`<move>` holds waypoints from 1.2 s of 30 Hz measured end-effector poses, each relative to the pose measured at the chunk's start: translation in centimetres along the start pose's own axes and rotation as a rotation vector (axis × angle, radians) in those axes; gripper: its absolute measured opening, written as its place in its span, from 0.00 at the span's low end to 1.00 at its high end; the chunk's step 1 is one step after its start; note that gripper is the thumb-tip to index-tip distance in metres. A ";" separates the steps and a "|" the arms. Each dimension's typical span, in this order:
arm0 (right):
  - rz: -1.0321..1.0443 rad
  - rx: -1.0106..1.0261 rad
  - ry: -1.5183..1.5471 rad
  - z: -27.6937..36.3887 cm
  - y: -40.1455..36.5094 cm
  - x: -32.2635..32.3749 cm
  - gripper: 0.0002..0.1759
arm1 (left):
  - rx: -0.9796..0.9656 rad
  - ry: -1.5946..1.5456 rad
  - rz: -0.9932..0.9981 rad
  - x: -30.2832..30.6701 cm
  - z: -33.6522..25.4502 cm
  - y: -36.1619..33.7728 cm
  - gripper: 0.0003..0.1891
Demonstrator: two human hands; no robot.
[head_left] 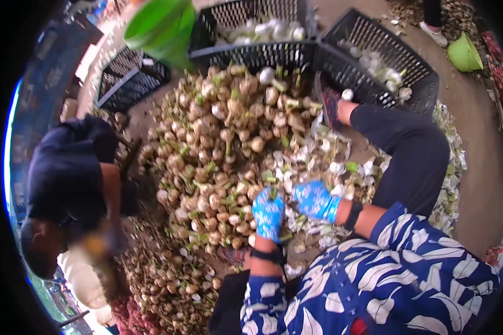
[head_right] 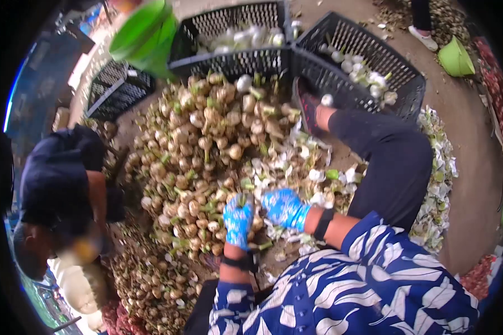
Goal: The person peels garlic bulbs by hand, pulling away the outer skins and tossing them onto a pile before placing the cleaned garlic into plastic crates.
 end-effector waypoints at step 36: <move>-0.109 0.297 0.840 3.8 -19.2 12.4 0.13 | -0.787 0.320 -0.174 6.3 -20.0 -17.8 0.29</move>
Point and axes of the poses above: each hand's wrist, its own y-axis towards the middle knuckle, its own x-axis out of the back of the hand, z = x × y, the point moved 3 cm from there along y, towards the middle knuckle, and after that the axes turned 3 degrees about z, right-handed, at the moved point
